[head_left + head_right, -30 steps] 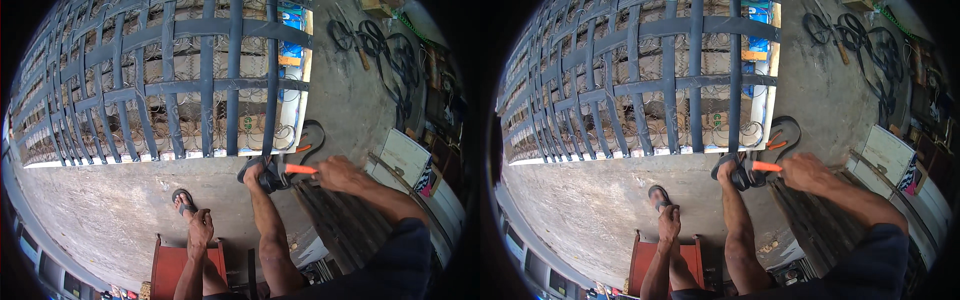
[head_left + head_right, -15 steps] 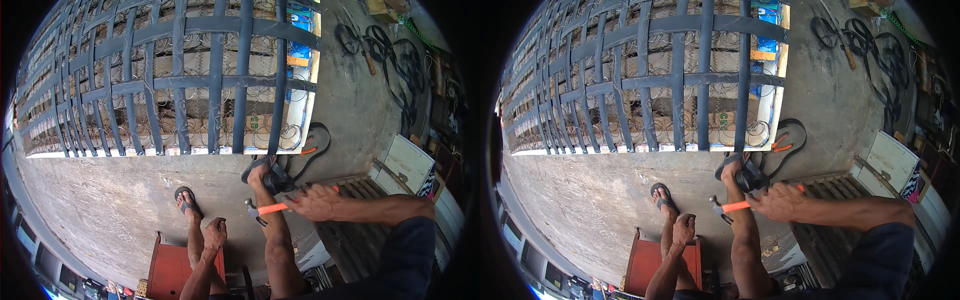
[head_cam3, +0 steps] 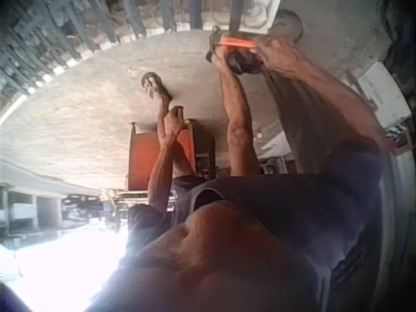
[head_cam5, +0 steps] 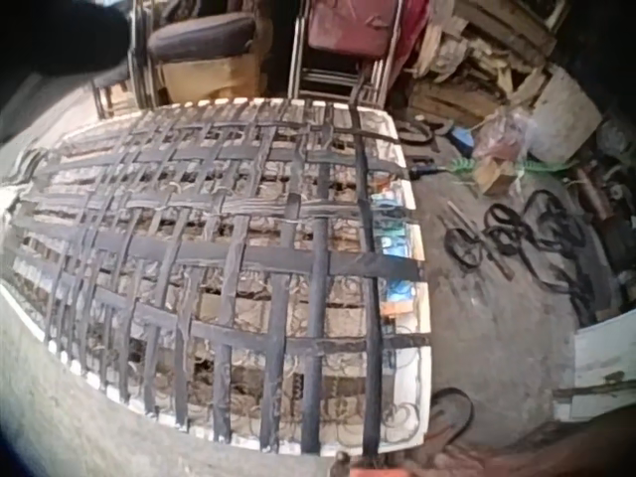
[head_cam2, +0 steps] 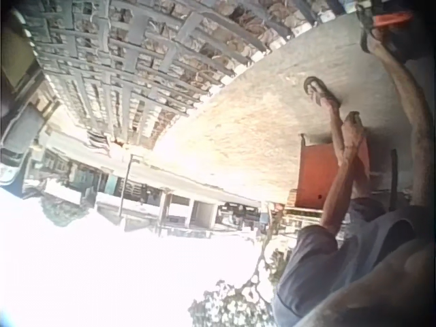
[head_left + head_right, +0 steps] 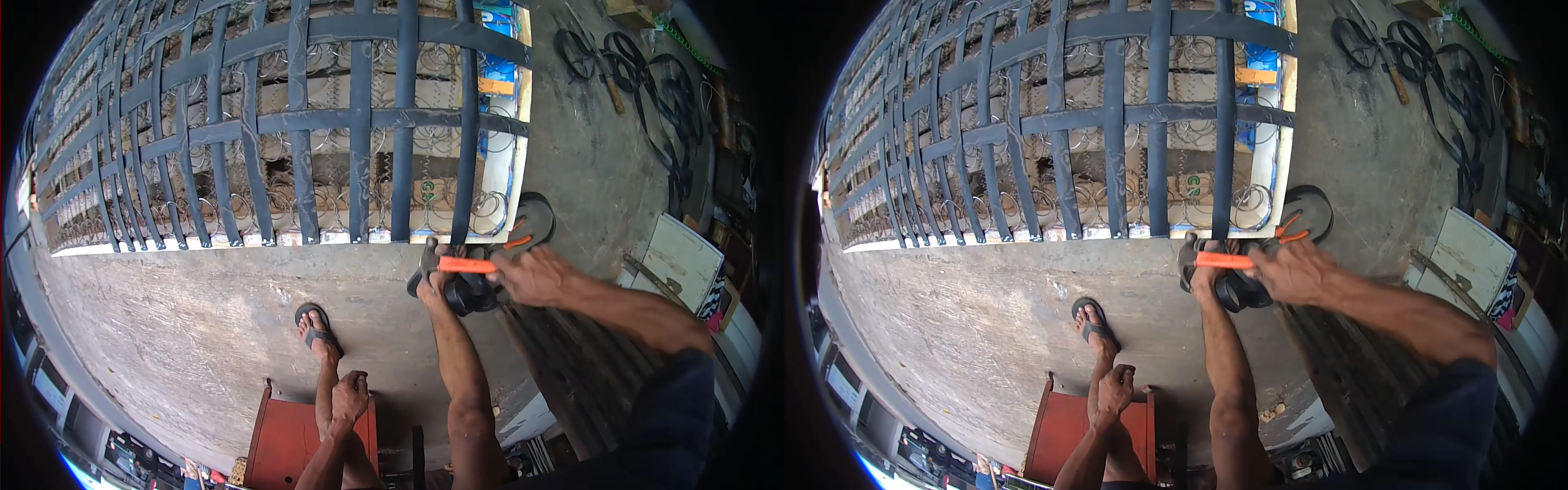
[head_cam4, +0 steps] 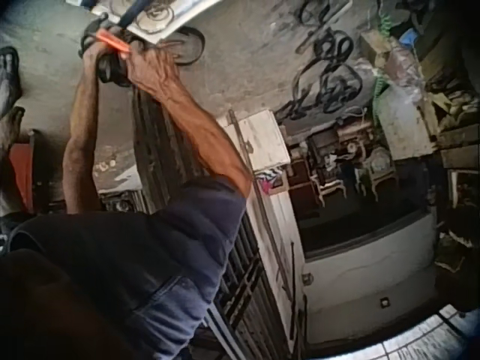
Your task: The person repairs a spring bed frame by cutting rubber straps with a knife, weaving them across the frame springs by hand, and securing the straps to the frame using a pneumatic staple gun.
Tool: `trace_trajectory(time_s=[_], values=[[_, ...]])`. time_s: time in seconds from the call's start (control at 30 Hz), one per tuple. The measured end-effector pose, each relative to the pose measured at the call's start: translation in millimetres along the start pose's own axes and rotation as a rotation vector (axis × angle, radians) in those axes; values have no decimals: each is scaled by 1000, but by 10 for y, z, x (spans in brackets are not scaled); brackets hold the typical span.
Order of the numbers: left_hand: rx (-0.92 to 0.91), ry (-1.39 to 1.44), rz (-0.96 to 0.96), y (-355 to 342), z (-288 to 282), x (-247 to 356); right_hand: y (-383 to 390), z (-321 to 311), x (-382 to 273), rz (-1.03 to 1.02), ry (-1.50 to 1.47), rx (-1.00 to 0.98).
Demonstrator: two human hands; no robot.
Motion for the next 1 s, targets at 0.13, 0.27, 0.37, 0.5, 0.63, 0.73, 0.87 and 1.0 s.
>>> trace_trajectory(time_s=[0.13,0.27,0.37,0.5,0.63,0.73,0.87,1.0], values=[[-9,9,-55,-50,-66,133,219,77,-163,-635,-69,138],[39,8,-12,-130,-114,200,65,80,209,-27,57,105],[-10,109,-62,-125,-96,337,506,-58,55,-243,17,-29],[27,-23,-21,-132,5,129,286,-377,287,-478,164,-109],[-22,-22,43,-179,43,248,341,-136,800,75,230,102],[2,-35,173,-569,-73,601,595,-287,799,-163,238,-130],[288,-42,509,-1142,-508,1692,850,-184,1160,-100,97,-5],[498,-138,851,-1865,-1003,3458,710,319,1804,448,-347,503]])
Point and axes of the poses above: each hand's wrist, its own y-axis away from the middle knuckle, its own z-axis out of the palm, x = y × z, the point moved 1 cm from there along -y, towards the middle knuckle, and after that the axes turned 4 degrees about x, right-handed, at the moved point
